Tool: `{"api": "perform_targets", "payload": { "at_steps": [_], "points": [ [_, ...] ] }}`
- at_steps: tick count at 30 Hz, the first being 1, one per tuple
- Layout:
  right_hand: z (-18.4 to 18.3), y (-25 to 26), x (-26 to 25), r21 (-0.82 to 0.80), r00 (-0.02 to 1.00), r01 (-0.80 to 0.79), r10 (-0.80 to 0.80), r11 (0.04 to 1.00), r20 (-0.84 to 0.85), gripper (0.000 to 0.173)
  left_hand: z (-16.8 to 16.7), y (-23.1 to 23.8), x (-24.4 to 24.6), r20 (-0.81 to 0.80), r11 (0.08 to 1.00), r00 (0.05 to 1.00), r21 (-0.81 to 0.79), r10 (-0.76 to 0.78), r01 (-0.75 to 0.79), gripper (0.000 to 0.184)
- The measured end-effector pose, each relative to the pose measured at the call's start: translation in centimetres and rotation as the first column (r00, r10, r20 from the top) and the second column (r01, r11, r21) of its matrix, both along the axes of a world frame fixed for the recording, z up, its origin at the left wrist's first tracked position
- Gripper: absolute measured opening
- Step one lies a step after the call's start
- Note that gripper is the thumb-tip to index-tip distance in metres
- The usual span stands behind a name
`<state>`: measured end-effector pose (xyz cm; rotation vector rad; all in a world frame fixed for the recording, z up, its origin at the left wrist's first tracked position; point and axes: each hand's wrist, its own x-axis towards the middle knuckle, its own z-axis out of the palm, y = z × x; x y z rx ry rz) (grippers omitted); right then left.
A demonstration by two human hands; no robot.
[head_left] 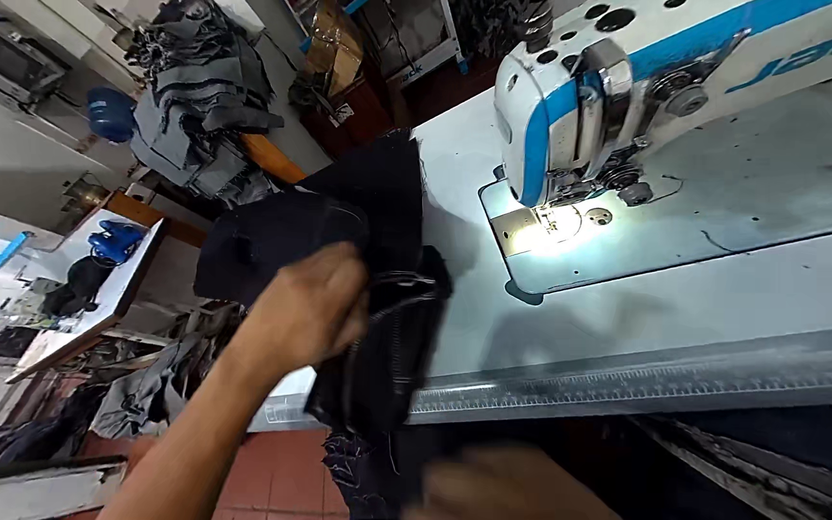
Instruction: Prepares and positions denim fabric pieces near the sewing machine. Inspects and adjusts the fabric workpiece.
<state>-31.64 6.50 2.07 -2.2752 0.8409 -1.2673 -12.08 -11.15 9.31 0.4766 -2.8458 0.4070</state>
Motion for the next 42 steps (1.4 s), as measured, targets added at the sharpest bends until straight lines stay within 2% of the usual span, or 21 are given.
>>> {"api": "perform_targets", "payload": {
  "at_steps": [1,2,3,4,5,7,8,9,10,12,13,15,17,20,21,23,25,28,29,34,42],
  "points": [
    [-1.0,-3.0,1.4,-0.091,0.986,0.165,-0.166,0.982,-0.008,0.038,0.0,0.3,-1.5,0.046,0.998,0.999,0.054,-0.01,0.007,0.025],
    [-2.9,-6.1,2.2,-0.11,0.953,0.271,-0.283,0.956,-0.11,0.044,-0.3,0.3,-2.4,0.071,0.994,0.997,0.107,-0.007,-0.001,0.024],
    [-4.5,-8.2,1.9,0.044,0.931,0.257,-0.235,0.965,-0.279,0.054,-0.9,0.2,-2.8,0.077,0.989,0.997,0.15,0.01,-0.021,0.024],
    [-5.4,-9.2,1.1,0.256,0.915,0.178,-0.064,0.95,-0.398,0.063,-1.6,0.0,-2.9,0.071,0.983,0.997,0.178,0.038,-0.051,0.024],
    [-6.3,-9.2,0.5,0.28,0.92,0.14,-0.021,0.95,-0.391,0.064,-2.1,-0.5,-2.7,0.061,0.979,0.996,0.188,0.069,-0.079,0.025],
    [-7.7,-6.5,-1.1,-0.009,0.952,0.22,-0.217,0.975,-0.214,0.051,-2.7,-1.4,-2.0,0.02,0.974,0.992,0.19,0.123,-0.125,0.026],
    [-8.4,-5.2,-2.3,-0.12,0.935,0.333,-0.344,0.935,-0.083,0.045,-2.9,-1.2,-1.4,-0.009,0.97,0.989,0.197,0.145,-0.14,0.026],
    [-9.0,-4.4,-3.7,-0.149,0.885,0.46,-0.465,0.876,-0.005,0.041,-2.9,-0.6,-1.1,-0.037,0.968,0.987,0.204,0.155,-0.144,0.027],
    [-9.6,-4.1,-5.1,-0.119,0.816,0.574,-0.579,0.81,-0.005,0.041,-3.1,0.3,-1.1,-0.054,0.968,0.986,0.206,0.158,-0.143,0.026],
    [-10.6,-4.5,-7.0,-0.044,0.707,0.702,-0.703,0.71,-0.075,0.049,-4.7,2.7,-2.7,-0.064,0.97,0.984,0.19,0.168,-0.154,0.024],
    [-10.9,-4.6,-7.3,-0.052,0.666,0.738,-0.739,0.672,-0.103,0.046,-6.8,3.7,-3.9,-0.038,0.975,0.987,0.166,0.159,-0.151,0.023],
    [-11.5,-3.9,-7.3,-0.12,0.646,0.742,-0.751,0.66,-0.135,0.032,-11.3,4.9,-5.6,0.114,0.983,0.987,0.136,0.109,-0.125,0.018],
    [-12.4,-2.7,-7.2,-0.139,0.696,0.679,-0.692,0.721,-0.191,0.034,-12.2,5.0,-5.9,0.183,0.979,0.979,0.168,0.084,-0.115,0.017],
    [-13.7,-0.6,-7.0,-0.13,0.706,0.639,-0.645,0.758,-0.293,0.034,-9.8,3.8,-4.9,0.037,0.94,0.999,0.339,0.027,-0.038,0.022],
    [-13.9,-0.2,-7.2,-0.132,0.698,0.642,-0.647,0.755,-0.306,0.035,-10.4,3.2,-4.5,-0.044,0.917,0.999,0.4,0.003,0.015,0.024],
    [-14.0,0.2,-7.7,-0.118,0.696,0.648,-0.648,0.752,-0.309,0.032,-13.9,2.6,-4.0,-0.137,0.869,0.991,0.49,-0.008,0.075,0.037],
    [-14.2,0.0,-8.4,-0.123,0.702,0.644,-0.648,0.755,-0.297,0.032,-16.5,3.3,-3.9,-0.191,0.889,0.981,0.444,-0.024,0.108,0.039],
    [-14.5,-0.1,-9.2,-0.149,0.701,0.629,-0.639,0.763,-0.317,0.032,-15.6,4.6,-4.7,-0.337,0.959,0.936,0.216,-0.104,0.184,0.019],
    [-14.7,-0.1,-9.4,-0.159,0.708,0.62,-0.635,0.768,-0.309,0.031,-15.5,4.9,-5.0,-0.371,0.956,0.922,0.216,-0.108,0.199,0.016],
    [-16.9,0.0,-9.9,-0.291,0.754,0.607,-0.651,0.74,-0.084,0.019,-16.7,4.6,-5.6,-0.271,0.872,0.955,0.431,-0.122,0.234,0.018],
    [-16.8,0.0,-9.9,-0.291,0.754,0.611,-0.653,0.736,-0.068,0.018,-16.8,5.7,-5.4,-0.223,0.939,0.959,0.257,-0.174,0.23,0.023]
  ]
}}
